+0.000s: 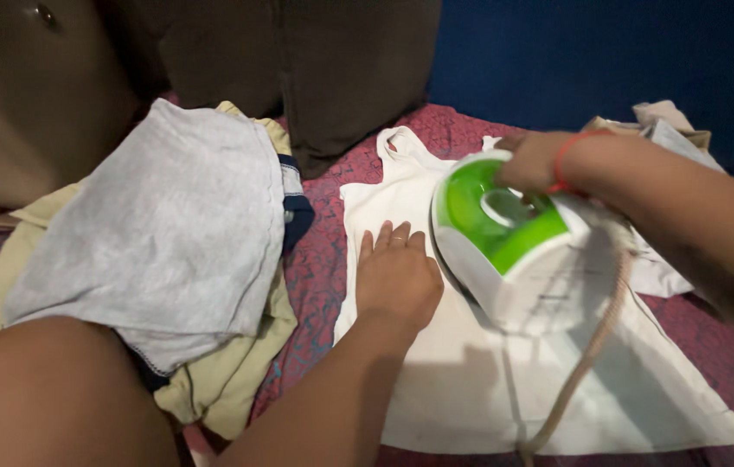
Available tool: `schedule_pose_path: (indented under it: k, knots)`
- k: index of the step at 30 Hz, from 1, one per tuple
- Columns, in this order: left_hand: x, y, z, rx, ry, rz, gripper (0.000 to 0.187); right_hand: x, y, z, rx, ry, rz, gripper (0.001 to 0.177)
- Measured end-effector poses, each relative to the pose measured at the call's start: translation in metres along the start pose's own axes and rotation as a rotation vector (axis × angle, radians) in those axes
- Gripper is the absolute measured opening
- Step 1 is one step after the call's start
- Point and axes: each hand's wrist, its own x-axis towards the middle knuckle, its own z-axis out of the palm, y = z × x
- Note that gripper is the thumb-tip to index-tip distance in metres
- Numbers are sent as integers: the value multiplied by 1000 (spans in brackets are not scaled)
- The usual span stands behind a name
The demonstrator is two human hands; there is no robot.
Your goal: The person irons a grey t-shirt and then a white tank top on a bed. They use a green and white iron, smoothing the fabric and adjusting the garments between passes. The person handles the clothes by hand, laying them flat and moving the iron across the surface.
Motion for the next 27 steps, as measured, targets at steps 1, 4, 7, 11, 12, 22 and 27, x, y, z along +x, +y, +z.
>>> schedule_pose_path:
  k: [1,4,7,11,12,22,27]
  knots:
    - [-1,1,-3,7,-29,-5,45,-8,4,2,-26,2,4,64]
    - [-1,6,-13,41,-118,2,45,-52,20,4,-874,-66,-586,73]
    - [-1,8,-17,66,-165,15,49,-113,31,8,-484,-111,-224,69]
    - [0,6,-12,73,-157,46,52,-159,34,6,-75,-119,155,76]
    - [1,5,-11,82,-141,58,51,-159,32,6,-93,-89,115,76]
    - [4,6,-3,69,-140,50,52,-77,1,-13,41,20,103,53]
    - [2,5,-4,65,-164,31,53,-49,6,-13,459,-36,122,51]
